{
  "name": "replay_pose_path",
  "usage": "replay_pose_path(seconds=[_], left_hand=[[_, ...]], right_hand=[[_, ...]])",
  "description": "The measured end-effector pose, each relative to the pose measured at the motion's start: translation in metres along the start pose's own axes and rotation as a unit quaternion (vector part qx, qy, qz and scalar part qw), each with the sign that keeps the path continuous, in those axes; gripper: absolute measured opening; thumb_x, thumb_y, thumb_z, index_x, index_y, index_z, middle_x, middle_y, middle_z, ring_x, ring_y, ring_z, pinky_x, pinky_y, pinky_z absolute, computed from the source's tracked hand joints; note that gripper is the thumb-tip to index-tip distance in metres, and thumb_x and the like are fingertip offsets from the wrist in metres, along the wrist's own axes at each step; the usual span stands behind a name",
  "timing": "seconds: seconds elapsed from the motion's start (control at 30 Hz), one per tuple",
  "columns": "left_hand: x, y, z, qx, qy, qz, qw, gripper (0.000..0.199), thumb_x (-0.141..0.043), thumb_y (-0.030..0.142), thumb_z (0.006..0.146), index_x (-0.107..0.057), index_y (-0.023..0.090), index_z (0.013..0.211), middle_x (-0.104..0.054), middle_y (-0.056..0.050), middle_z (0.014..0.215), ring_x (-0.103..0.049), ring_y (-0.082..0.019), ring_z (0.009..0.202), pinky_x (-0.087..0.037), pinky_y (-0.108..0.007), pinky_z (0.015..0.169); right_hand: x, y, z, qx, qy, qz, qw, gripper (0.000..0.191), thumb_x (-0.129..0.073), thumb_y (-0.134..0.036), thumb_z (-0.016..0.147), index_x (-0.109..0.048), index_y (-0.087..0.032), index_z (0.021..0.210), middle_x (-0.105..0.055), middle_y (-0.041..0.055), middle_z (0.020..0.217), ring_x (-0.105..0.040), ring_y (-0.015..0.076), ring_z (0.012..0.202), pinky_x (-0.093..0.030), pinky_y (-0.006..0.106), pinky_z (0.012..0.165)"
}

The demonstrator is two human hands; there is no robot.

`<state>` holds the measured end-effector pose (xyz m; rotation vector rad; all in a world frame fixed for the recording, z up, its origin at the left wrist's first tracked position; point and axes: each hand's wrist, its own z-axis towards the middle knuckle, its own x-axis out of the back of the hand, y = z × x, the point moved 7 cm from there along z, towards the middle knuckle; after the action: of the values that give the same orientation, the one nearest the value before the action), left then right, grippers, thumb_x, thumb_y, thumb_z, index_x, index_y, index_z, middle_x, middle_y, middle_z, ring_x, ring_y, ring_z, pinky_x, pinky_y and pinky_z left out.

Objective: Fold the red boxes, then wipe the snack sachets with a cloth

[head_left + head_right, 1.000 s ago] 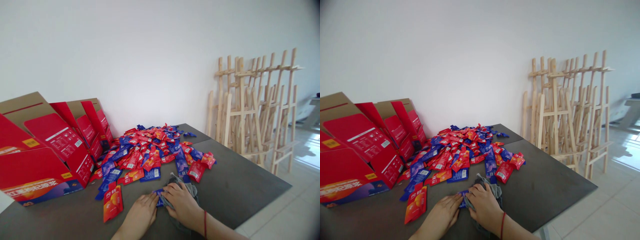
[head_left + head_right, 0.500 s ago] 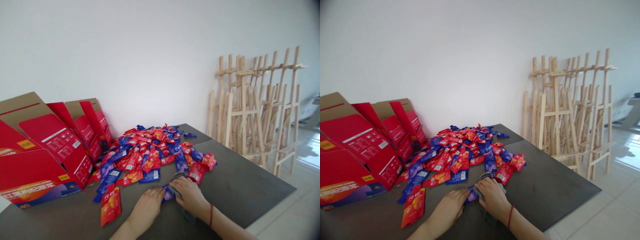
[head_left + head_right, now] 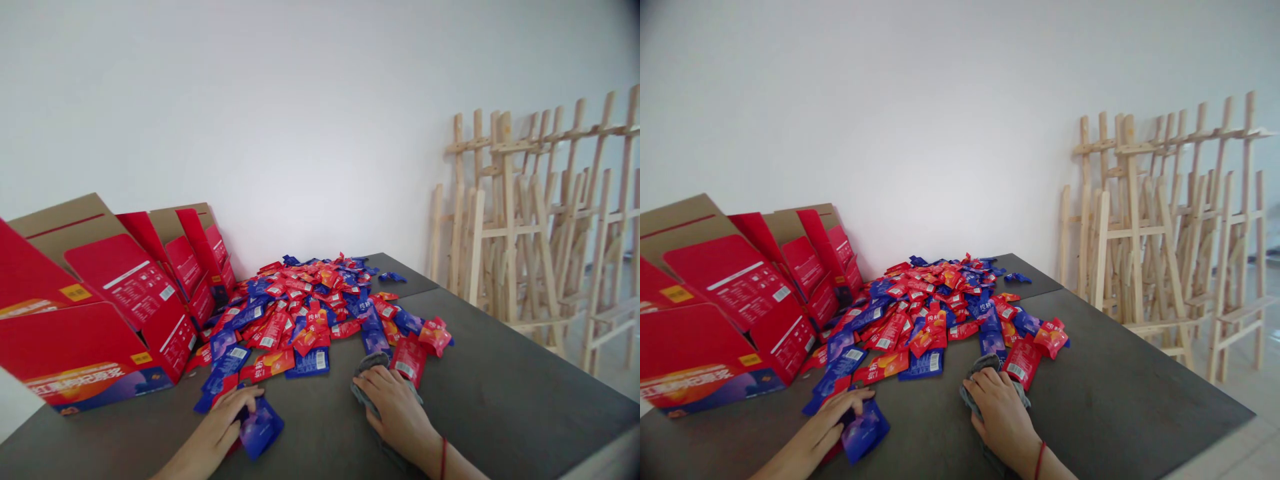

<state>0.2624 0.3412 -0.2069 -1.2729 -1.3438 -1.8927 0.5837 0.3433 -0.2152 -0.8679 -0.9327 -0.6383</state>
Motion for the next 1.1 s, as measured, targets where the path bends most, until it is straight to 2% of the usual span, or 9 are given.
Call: replay_pose_path(seconds=[0.13,0.23,0.33,0.37,0.5,0.67,0.77,0.93,1.1], left_hand=[[0.018,-0.025,-0.008,-0.003,0.014,0.054,0.998,0.028,-0.044,0.035,0.091,-0.059,0.022,0.072,-0.068,-0.004,0.102,-0.062,-0.021,0.099,-0.049,-0.032,0.09],[0.028,-0.024,0.009,-0.006,0.018,0.153,0.988,0.031,-0.046,0.034,0.089,-0.055,0.021,0.063,-0.066,-0.004,0.085,-0.062,-0.019,0.082,-0.05,-0.033,0.083],[0.027,-0.001,0.043,-0.008,0.041,0.211,0.977,0.016,-0.053,0.026,0.082,-0.065,0.02,0.091,-0.064,-0.009,0.117,-0.057,-0.025,0.11,-0.043,-0.04,0.099],[0.022,0.008,0.056,0.002,0.038,0.223,0.974,0.03,-0.056,0.023,0.078,-0.064,0.019,0.107,-0.059,-0.011,0.128,-0.053,-0.027,0.119,-0.039,-0.041,0.104],[-0.006,0.047,0.086,0.048,0.005,0.243,0.969,0.046,-0.05,0.009,0.073,-0.062,0.013,0.117,-0.066,-0.013,0.117,-0.059,-0.025,0.111,-0.038,-0.039,0.104],[-0.049,0.109,0.061,0.005,0.008,0.168,0.986,0.036,-0.054,0.025,0.081,-0.064,0.021,0.116,-0.066,-0.009,0.112,-0.059,-0.027,0.107,-0.041,-0.043,0.101],[-0.075,0.133,0.04,-0.027,-0.014,0.091,0.995,0.052,-0.063,0.027,0.077,-0.055,0.025,0.129,-0.06,-0.009,0.128,-0.055,-0.028,0.116,-0.042,-0.042,0.103],[-0.076,0.127,0.026,0.003,0.051,0.002,0.999,0.054,-0.067,0.027,0.076,-0.05,0.02,0.127,-0.055,-0.013,0.132,-0.052,-0.03,0.121,-0.041,-0.047,0.104],[-0.075,0.121,0.027,-0.016,0.058,-0.024,0.998,0.057,-0.075,0.025,0.07,-0.052,0.021,0.122,-0.061,-0.011,0.118,-0.056,-0.03,0.109,-0.044,-0.048,0.095]], right_hand=[[0.002,-0.002,0.0,-0.005,0.003,0.004,1.0,0.047,-0.052,-0.014,0.077,-0.059,-0.026,0.123,-0.062,0.0025,0.122,-0.048,0.0229,0.114,-0.032,0.038,0.098],[0.002,-0.004,0.002,-0.008,0.002,0.004,1.0,0.046,-0.052,-0.016,0.079,-0.059,-0.026,0.122,-0.062,0.0027,0.121,-0.048,0.0232,0.113,-0.031,0.039,0.098],[0.001,-0.004,0.002,-0.011,0.002,-0.001,1.0,0.044,-0.052,-0.016,0.079,-0.06,-0.026,0.122,-0.063,0.0026,0.12,-0.048,0.023,0.112,-0.031,0.039,0.098],[0.001,-0.003,0.002,-0.01,0.002,-0.001,1.0,0.044,-0.052,-0.016,0.079,-0.059,-0.026,0.122,-0.063,0.0025,0.12,-0.048,0.0227,0.113,-0.031,0.039,0.098],[0.001,-0.002,0.002,-0.005,-0.004,-0.001,1.0,0.045,-0.054,-0.017,0.079,-0.059,-0.026,0.123,-0.061,0.0017,0.123,-0.047,0.0216,0.115,-0.031,0.037,0.1],[0.001,-0.001,0.003,-0.01,-0.001,-0.006,1.0,0.044,-0.054,-0.018,0.081,-0.058,-0.026,0.124,-0.062,0.0018,0.122,-0.048,0.0222,0.115,-0.033,0.038,0.1],[0.008,0.003,0.005,-0.029,0.023,0.011,0.999,0.044,-0.05,-0.018,0.084,-0.054,-0.023,0.128,-0.062,0.0056,0.122,-0.05,0.0228,0.114,-0.037,0.038,0.098],[0.029,-0.014,0.002,-0.052,0.072,0.036,0.995,0.049,-0.047,-0.016,0.085,-0.047,-0.02,0.134,-0.06,0.0088,0.123,-0.051,0.0235,0.114,-0.039,0.038,0.097],[0.015,-0.071,0.001,0.05,-0.01,0.035,0.998,0.048,-0.059,-0.031,0.085,-0.05,-0.022,0.131,-0.059,0.0062,0.126,-0.047,0.0249,0.117,-0.032,0.039,0.104]])
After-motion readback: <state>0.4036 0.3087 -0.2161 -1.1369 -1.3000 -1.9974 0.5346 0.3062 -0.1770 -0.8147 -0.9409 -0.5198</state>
